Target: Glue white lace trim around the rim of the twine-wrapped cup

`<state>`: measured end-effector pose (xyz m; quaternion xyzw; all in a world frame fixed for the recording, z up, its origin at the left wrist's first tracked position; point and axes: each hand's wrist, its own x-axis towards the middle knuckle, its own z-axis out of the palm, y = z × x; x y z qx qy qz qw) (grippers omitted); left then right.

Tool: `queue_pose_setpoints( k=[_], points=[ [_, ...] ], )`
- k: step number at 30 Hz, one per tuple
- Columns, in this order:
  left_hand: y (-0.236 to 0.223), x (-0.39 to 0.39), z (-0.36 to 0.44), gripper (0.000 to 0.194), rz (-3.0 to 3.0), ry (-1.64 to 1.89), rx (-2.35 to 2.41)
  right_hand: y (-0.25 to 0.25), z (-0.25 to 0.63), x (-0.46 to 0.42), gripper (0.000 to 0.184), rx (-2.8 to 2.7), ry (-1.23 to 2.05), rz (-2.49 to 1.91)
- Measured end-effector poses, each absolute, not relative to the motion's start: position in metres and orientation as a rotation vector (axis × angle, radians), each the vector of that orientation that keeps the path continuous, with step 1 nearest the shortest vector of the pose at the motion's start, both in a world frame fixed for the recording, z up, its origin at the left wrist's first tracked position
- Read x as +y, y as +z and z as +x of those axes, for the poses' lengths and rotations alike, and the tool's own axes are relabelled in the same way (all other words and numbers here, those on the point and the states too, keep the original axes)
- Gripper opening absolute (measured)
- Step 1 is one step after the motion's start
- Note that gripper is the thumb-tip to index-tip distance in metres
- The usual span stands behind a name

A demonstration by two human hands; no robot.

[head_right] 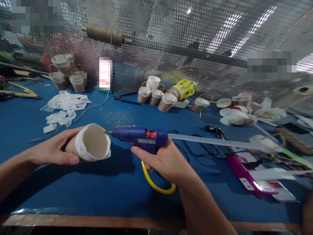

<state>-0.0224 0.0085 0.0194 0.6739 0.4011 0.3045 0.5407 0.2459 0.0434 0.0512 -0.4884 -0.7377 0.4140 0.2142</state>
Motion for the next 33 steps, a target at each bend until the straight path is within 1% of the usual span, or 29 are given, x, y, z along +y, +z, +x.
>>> queue_pose_setpoints(
  k=[7,16,23,27,29,33],
  points=[
    [0.017,0.009,-0.023,0.068,1.647,0.782,1.0,0.051,0.25,0.044,0.026,-2.106,1.199,-1.454],
    [0.015,0.01,-0.025,0.063,1.714,0.818,1.003,0.054,0.248,0.042,0.025,-2.04,1.189,-1.386],
    [0.015,0.01,-0.024,0.061,1.731,0.886,1.004,0.053,0.25,0.043,0.03,-2.082,1.2,-1.361],
    [0.013,0.009,-0.023,0.058,1.749,0.928,1.001,0.05,0.249,0.043,0.025,-2.018,1.302,-1.325],
    [0.011,0.01,-0.021,0.058,1.738,0.985,1.035,0.048,0.249,0.043,0.021,-1.923,1.376,-1.236],
    [0.007,0.011,-0.013,0.062,1.636,1.099,1.112,0.041,0.243,0.044,0.021,-1.642,1.567,-1.04]
  ],
)
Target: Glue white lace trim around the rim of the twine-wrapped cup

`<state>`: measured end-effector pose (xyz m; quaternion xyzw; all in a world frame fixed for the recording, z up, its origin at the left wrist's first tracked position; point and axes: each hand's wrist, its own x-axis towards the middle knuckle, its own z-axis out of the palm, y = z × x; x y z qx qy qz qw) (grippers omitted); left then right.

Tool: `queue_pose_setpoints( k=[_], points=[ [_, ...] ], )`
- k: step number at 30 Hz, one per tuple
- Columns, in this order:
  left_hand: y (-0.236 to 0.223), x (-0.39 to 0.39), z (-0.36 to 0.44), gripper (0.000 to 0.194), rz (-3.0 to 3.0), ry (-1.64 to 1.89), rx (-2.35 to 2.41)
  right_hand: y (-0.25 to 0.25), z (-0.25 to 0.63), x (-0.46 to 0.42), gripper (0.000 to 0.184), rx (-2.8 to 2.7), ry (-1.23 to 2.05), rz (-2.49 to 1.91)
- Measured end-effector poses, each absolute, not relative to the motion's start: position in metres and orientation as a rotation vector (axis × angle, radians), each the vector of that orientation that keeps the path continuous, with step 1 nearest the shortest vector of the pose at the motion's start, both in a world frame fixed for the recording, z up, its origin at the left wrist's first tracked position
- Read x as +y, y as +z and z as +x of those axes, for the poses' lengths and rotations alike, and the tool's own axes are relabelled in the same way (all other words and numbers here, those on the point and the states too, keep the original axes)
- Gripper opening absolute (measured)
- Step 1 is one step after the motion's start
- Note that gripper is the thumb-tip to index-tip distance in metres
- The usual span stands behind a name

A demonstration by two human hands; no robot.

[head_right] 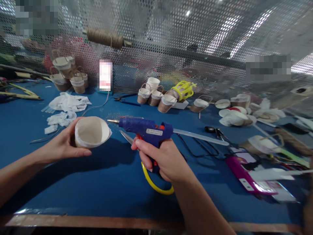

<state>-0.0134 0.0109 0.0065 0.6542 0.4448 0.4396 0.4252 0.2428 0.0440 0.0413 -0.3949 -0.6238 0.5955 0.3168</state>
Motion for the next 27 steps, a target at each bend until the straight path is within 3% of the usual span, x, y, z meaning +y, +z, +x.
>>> queue_pose_setpoints(
  k=[11,17,27],
  points=[
    [0.008,0.006,-0.005,0.067,1.532,1.052,1.02,0.034,0.228,0.042,0.02,-1.362,1.861,-0.996],
    [0.006,0.005,-0.006,0.079,1.414,0.981,0.873,0.029,0.226,0.044,0.019,-1.292,2.006,-0.928],
    [0.008,0.004,-0.008,0.08,1.438,0.986,0.897,0.031,0.231,0.042,0.02,-1.409,1.941,-0.953]
  ],
)
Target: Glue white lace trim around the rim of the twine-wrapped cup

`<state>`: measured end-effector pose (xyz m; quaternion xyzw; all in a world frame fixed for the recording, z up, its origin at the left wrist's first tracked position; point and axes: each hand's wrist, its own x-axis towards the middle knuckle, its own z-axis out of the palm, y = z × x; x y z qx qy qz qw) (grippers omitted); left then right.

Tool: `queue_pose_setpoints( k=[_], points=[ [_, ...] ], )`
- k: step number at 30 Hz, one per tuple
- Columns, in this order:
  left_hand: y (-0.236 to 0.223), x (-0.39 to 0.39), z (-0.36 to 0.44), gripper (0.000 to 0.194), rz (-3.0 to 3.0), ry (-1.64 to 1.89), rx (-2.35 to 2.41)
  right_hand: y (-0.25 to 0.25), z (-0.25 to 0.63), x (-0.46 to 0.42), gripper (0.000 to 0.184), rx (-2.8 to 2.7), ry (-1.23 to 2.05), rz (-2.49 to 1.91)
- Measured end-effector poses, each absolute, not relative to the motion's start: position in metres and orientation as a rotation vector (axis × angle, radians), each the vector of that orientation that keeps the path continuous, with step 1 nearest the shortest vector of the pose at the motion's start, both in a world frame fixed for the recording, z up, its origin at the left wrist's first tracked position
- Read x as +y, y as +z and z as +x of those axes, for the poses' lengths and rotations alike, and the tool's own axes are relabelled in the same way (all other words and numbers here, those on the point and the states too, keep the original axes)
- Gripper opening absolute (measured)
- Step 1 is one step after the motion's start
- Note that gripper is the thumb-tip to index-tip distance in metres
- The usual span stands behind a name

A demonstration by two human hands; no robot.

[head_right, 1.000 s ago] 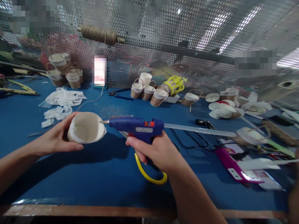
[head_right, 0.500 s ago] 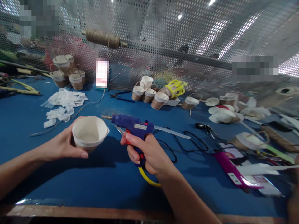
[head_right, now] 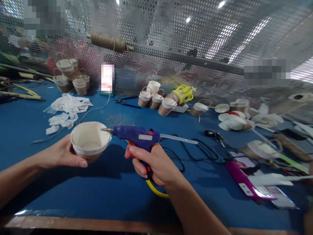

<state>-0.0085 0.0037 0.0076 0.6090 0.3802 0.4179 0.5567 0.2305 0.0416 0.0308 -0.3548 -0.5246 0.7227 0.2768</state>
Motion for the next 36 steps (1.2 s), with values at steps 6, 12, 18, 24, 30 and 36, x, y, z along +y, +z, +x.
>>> queue_pose_setpoints(
  k=[6,12,18,24,30,36],
  points=[
    [0.0079,0.0031,-0.008,0.077,1.45,0.946,0.892,0.0306,0.2292,0.0428,0.02,-1.448,1.889,-0.973],
    [0.0085,0.0041,-0.0083,0.076,1.473,0.945,0.896,0.0315,0.2321,0.0431,0.02,-1.513,1.822,-1.009],
    [0.0108,0.0042,-0.0079,0.073,1.461,0.912,0.854,0.0323,0.2339,0.0433,0.018,-1.594,1.797,-1.012],
    [0.0082,0.0038,-0.0079,0.073,1.477,0.862,0.816,0.0328,0.2317,0.0447,0.02,-1.472,1.847,-0.987],
    [0.0084,0.0039,-0.0082,0.074,1.454,0.84,0.793,0.0298,0.2327,0.0455,0.02,-1.508,1.962,-0.957],
    [0.0077,0.0065,-0.0106,0.08,1.438,0.952,0.912,0.0346,0.2346,0.0441,0.02,-1.441,1.859,-0.994]
  ],
)
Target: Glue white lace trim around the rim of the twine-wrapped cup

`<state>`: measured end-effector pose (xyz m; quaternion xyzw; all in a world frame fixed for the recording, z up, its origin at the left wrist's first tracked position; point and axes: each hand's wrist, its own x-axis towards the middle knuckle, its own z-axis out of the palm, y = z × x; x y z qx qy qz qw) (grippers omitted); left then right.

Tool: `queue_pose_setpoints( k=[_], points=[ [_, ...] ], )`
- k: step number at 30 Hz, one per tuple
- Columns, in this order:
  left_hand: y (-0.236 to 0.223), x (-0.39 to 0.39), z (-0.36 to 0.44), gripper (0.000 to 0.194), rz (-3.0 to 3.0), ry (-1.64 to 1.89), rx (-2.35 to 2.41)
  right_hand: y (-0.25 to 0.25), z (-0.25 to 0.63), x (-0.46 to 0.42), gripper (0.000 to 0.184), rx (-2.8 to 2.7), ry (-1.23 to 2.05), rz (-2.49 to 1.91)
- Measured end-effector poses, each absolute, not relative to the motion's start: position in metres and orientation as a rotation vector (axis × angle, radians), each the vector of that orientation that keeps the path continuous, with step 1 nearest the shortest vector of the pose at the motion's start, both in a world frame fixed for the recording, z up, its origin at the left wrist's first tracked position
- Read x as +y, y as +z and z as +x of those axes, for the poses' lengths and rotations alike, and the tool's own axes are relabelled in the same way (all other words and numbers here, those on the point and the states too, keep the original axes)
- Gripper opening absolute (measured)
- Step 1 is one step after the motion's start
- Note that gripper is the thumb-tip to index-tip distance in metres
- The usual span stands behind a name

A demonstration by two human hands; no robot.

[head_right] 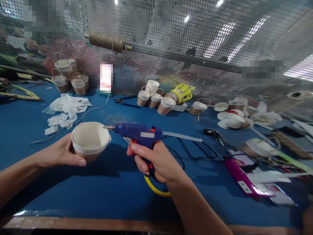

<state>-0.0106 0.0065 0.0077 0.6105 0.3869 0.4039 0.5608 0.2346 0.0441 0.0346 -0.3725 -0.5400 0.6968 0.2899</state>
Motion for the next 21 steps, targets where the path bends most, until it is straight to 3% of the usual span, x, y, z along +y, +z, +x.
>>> queue_pose_setpoints(
  k=[8,16,21],
  points=[
    [0.0046,0.0098,-0.0086,0.075,1.435,1.021,1.04,0.0339,0.2271,0.0412,0.022,-1.413,1.78,-1.052],
    [0.0068,0.0109,-0.0064,0.07,1.557,1.178,1.224,0.0275,0.2321,0.036,0.026,-1.76,1.207,-1.198],
    [0.0059,0.0087,-0.0038,0.071,1.543,1.18,1.175,0.0277,0.2267,0.0375,0.022,-1.555,1.485,-1.097]
  ],
)
